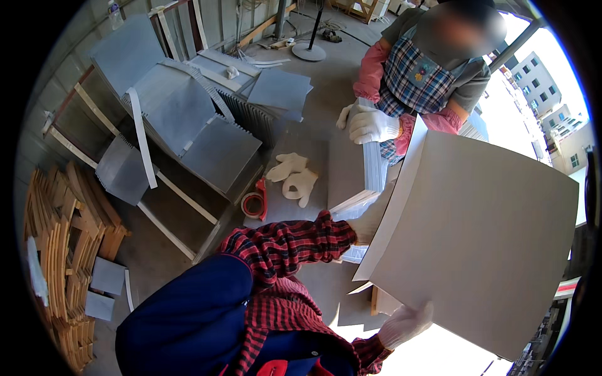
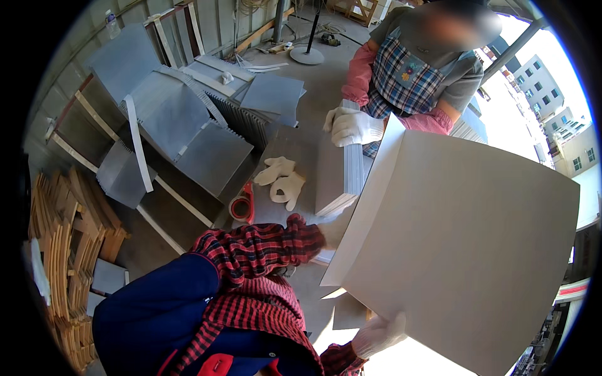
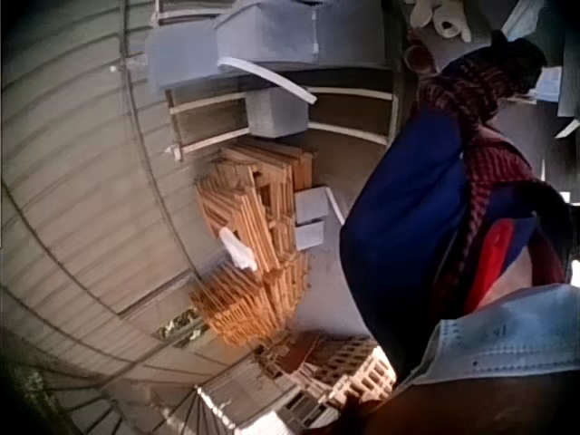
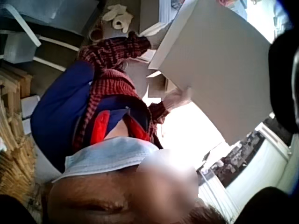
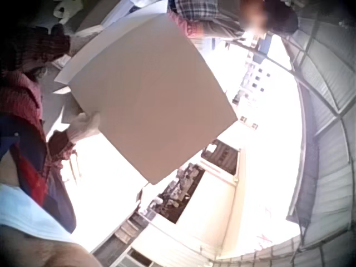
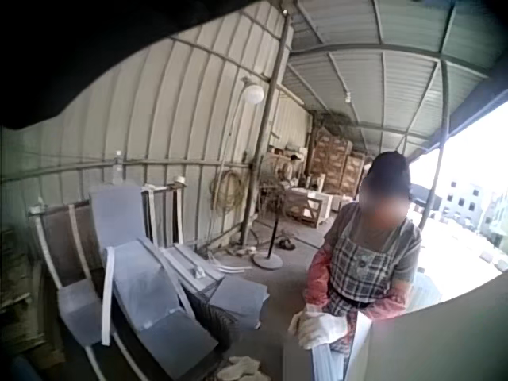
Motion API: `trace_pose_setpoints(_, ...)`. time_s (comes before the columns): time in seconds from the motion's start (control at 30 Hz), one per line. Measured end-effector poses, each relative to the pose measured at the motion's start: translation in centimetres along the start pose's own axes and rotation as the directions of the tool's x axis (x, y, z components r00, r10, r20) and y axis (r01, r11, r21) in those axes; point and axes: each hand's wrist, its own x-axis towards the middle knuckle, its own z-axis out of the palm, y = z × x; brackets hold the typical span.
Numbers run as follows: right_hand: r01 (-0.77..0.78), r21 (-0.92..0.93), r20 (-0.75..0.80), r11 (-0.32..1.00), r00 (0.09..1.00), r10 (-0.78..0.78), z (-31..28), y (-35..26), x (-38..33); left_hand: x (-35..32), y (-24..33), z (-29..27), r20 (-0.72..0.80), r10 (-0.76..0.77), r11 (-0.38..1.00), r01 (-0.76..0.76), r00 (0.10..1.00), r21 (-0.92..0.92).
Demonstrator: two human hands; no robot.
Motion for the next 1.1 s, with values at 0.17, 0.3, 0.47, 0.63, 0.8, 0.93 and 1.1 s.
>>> trace_pose_setpoints(0.17, 0.037, -0.49, 0.054, 0.871, 0.998, -0.012, 1.9, 4.2, 1.3, 0.2, 10.3, -2.9, 0.119, 0.402, 0.631, -0.369, 0.908, 0.682)
trace_pose_setpoints(0.3, 0.306, -0.802, 0.324, 0.513, 0.944, -0.057, 1.3, 8.0, 2.6, 1.3, 14.6, -3.5, 0.034, 0.483, 0.82, -0.466, 0.875, 0.331)
trace_pose_setpoints(0.47, 0.291, -0.852, 0.371, 0.435, 0.922, 0.11, 2.9, 11.3, 1.2, 5.8, 19.3, -9.2, 0.302, 0.714, 0.107, -0.524, 0.632, 0.845)
trace_pose_setpoints(0.63, -0.185, -0.654, -0.031, 0.733, 0.975, 0.219, 6.1, 10.5, -0.3, 3.1, 19.7, -3.0, -0.106, 0.473, 0.699, -0.299, 0.874, 0.65)
trace_pose_setpoints(0.8, -0.08, -0.75, -0.042, 0.656, 0.996, 0.073, 7.8, 12.5, 0.5, 4.2, 21.5, -2.7, -0.135, 0.633, 0.468, -0.238, 0.762, 0.851)
trace_pose_setpoints(0.93, 0.098, -0.98, 0.133, 0.171, 0.97, 0.202, 10.0, 14.3, 2.3, 6.1, 25.3, -6.9, -0.142, 0.684, 0.412, -0.217, 0.716, 0.885)
trace_pose_setpoints(1.1, 0.297, -0.94, 0.332, 0.168, 0.909, 0.253, 12.2, 15.2, 4.2, 7.2, 29.9, -9.4, 0.017, 0.441, 0.689, -0.35, 0.897, 0.635)
